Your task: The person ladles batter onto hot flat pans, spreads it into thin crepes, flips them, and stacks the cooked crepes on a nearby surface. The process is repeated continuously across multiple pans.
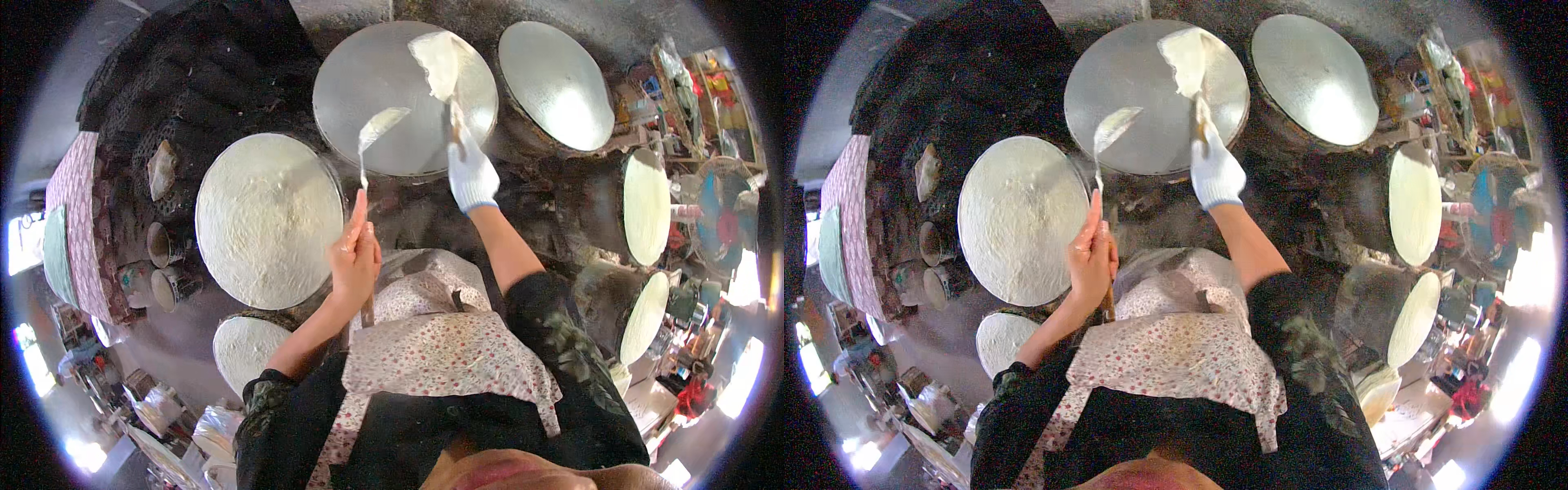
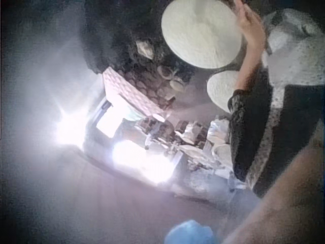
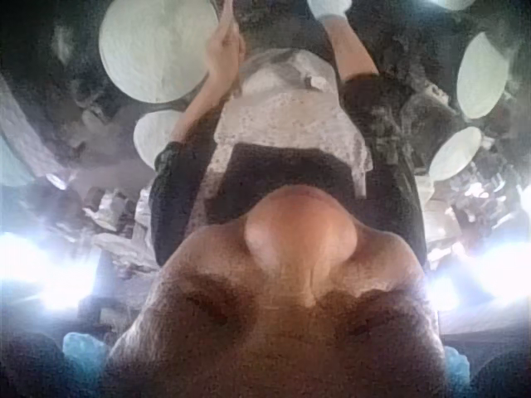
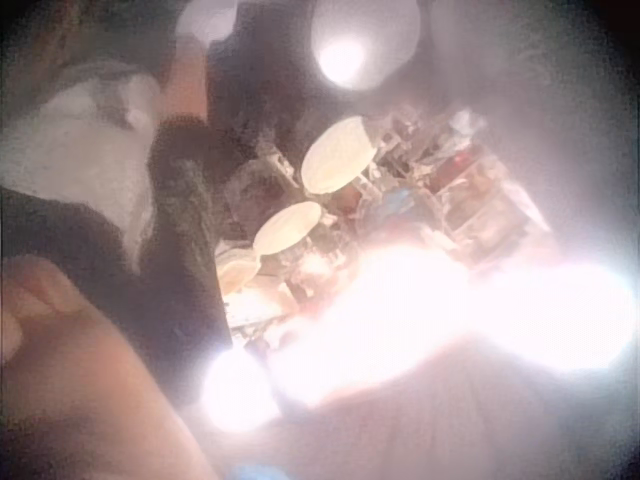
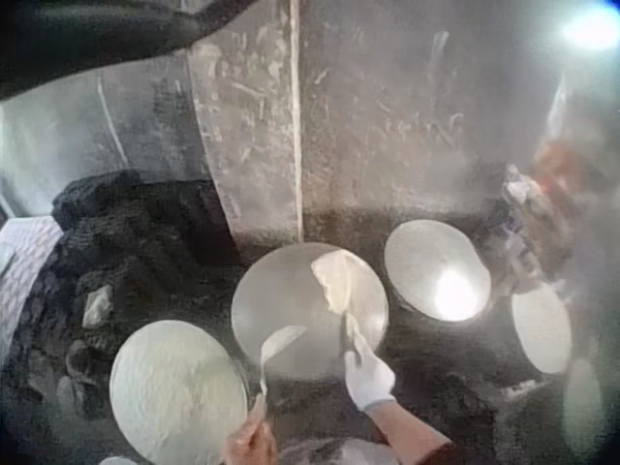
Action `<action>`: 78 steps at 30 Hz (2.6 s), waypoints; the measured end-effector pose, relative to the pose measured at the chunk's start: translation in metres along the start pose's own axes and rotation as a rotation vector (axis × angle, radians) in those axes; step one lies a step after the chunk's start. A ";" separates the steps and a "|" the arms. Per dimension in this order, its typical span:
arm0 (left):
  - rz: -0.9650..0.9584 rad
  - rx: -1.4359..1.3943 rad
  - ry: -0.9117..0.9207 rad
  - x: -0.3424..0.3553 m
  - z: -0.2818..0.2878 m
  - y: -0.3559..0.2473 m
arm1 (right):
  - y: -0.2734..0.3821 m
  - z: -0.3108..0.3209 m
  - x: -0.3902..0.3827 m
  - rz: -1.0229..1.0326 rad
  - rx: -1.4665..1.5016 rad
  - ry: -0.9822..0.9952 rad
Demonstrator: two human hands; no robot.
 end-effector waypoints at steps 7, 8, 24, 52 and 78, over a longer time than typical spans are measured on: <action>0.029 0.017 -0.045 -0.026 0.005 0.006 | -0.007 0.010 0.013 0.194 0.077 -0.185; -0.024 0.000 -0.022 -0.029 0.005 0.004 | -0.008 0.010 0.015 0.096 0.012 -0.183; -0.017 -0.046 -0.009 -0.050 0.004 0.007 | 0.009 0.004 0.036 0.430 -0.058 -0.065; 0.025 -0.056 -0.275 -0.057 -0.088 -0.029 | 0.012 0.021 0.090 0.490 -0.277 0.174; 0.028 -0.073 -0.552 -0.069 -0.145 -0.048 | 0.027 0.049 0.109 0.821 -0.398 0.631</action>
Point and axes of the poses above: each hand's wrist, its own x-axis towards the middle knuckle, its own z-axis out of the back of the hand, y = z × x, the point moved 5 cm from there along x, towards the middle knuckle, and after that the axes turned 10 degrees about x, right-handed, at the moved point
